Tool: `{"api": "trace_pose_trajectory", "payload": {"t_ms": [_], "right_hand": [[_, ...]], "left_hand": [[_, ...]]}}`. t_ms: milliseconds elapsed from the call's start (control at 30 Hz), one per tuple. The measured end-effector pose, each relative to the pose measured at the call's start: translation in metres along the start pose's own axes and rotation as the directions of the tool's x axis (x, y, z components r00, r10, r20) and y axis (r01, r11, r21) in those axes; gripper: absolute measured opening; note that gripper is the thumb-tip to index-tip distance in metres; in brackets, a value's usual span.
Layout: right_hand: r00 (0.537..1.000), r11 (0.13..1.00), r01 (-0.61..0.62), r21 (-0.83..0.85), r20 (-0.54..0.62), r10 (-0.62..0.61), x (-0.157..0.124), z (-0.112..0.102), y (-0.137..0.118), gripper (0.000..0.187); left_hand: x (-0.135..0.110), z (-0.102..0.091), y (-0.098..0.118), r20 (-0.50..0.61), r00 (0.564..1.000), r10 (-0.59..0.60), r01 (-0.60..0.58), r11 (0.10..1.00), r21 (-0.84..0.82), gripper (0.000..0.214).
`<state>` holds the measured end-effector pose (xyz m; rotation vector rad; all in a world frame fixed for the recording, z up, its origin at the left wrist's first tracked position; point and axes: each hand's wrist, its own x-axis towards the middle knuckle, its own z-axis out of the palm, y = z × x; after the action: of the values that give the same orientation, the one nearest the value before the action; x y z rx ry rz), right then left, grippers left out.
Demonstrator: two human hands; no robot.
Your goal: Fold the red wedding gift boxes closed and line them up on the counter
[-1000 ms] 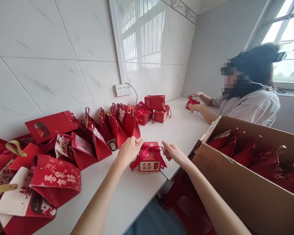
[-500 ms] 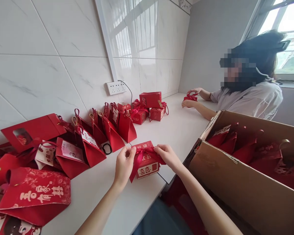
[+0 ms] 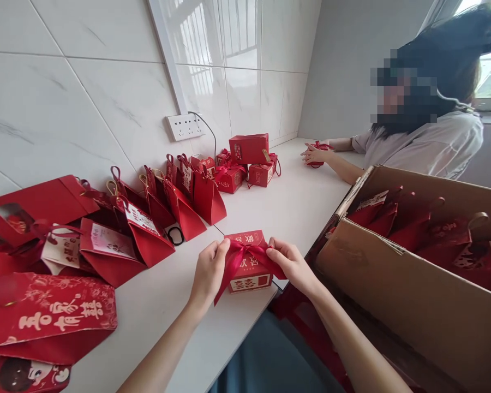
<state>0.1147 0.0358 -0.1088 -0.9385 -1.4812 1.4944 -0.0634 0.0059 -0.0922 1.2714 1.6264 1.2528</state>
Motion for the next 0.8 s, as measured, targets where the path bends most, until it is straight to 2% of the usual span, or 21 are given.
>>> {"api": "trace_pose_trajectory", "payload": {"t_ms": [67,167,500,800], "right_hand": [[1.000,1.000,-0.002,-0.022,0.015,0.003,0.000,0.000,-0.001,0.041],[1.000,1.000,-0.010,0.008,0.012,0.010,0.001,-0.001,0.001,0.043],[0.989,0.942,-0.065,0.330,-0.105,0.105,0.000,-0.001,0.017,0.044],[0.954,0.841,-0.054,0.539,-0.221,0.203,0.005,0.011,0.017,0.039]], "left_hand": [[0.002,-0.002,0.002,0.024,1.000,-0.007,0.006,0.999,0.038,0.049],[0.001,-0.002,0.003,0.002,1.000,0.026,-0.026,0.998,0.057,0.048],[-0.014,0.016,-0.011,-0.080,0.993,0.085,-0.094,0.989,-0.114,0.044],[-0.016,0.021,-0.013,-0.088,0.994,0.069,-0.082,0.985,-0.149,0.038]]}}
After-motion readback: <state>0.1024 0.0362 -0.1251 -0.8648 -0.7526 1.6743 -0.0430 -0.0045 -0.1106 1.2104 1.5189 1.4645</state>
